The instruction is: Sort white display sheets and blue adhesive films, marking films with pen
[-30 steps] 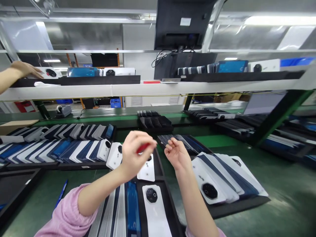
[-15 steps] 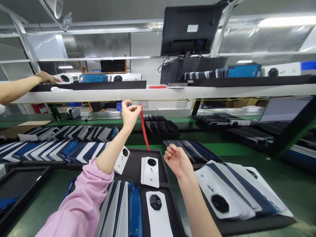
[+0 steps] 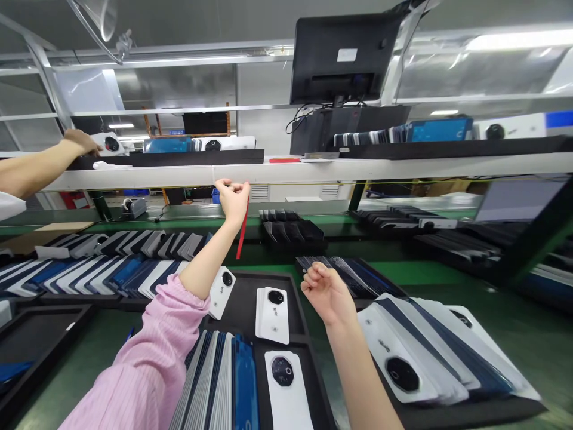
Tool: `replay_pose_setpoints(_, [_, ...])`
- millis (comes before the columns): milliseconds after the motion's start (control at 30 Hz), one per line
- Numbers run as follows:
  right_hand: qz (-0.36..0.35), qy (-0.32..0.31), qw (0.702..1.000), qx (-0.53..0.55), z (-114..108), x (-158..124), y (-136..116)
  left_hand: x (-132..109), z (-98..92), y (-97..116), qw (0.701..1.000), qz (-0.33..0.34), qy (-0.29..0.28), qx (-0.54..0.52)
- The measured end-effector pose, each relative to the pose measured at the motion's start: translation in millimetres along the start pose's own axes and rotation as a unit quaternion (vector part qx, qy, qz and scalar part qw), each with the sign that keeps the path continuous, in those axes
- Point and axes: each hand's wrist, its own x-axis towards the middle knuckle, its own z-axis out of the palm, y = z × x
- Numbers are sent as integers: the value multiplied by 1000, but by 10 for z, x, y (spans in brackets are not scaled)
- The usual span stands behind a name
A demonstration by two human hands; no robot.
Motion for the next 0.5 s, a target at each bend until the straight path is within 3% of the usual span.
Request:
replay_pose_setpoints(267, [-5, -18, 1000, -16, -25, -35, -1, -78, 80, 57, 994, -26, 61, 89])
replay_pose_setpoints(400, [-12, -20, 999, -30, -79, -29, -15, -32, 27, 0, 992, -25, 46, 114])
replay_pose_setpoints(500, [-23, -11, 999, -45, -121, -3, -42, -129, -128, -227, 994, -62, 3, 89])
